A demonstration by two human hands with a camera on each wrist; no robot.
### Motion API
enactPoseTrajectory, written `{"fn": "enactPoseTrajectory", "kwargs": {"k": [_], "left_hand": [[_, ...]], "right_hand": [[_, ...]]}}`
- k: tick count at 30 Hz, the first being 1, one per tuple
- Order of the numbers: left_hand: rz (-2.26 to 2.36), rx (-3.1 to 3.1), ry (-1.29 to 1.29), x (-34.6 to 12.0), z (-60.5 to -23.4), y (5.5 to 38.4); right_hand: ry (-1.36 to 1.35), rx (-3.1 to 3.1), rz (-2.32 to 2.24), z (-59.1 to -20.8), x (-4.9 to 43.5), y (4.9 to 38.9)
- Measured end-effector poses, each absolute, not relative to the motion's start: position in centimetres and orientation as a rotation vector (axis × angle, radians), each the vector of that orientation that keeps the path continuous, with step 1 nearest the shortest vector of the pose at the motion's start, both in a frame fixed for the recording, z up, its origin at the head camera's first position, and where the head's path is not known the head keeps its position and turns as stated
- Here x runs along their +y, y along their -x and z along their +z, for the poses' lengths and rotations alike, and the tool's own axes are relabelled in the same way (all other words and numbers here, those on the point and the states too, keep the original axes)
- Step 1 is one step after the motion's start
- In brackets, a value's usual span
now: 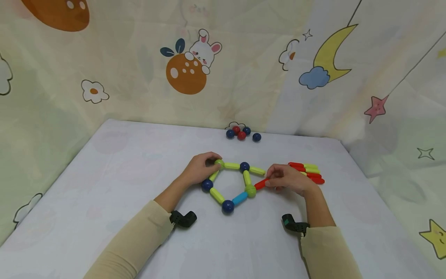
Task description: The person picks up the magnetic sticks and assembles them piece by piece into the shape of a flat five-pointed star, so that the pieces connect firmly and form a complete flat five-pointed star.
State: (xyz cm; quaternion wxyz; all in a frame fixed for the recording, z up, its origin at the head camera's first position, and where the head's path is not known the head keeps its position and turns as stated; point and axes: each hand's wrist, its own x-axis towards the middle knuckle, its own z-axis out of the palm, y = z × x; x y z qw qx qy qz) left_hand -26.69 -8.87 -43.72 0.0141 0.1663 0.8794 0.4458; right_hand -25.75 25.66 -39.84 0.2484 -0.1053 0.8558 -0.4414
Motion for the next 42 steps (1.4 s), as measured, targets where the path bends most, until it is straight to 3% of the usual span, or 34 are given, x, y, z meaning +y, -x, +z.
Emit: {"fn": "enactPoseTrajectory", "kwargs": {"k": [14,42], "left_hand": [[1.402,2.734,-0.518,-8.9,-43.9,26.8],[1.379,2.807,-0.480,-10.9,-43.8,27.5]], "right_hand": [[0.209,2.437,-1.172,-39.0,25.3,25.8],[0.006,2.732,-1.418,-41.1,22.7,31.0]]}}
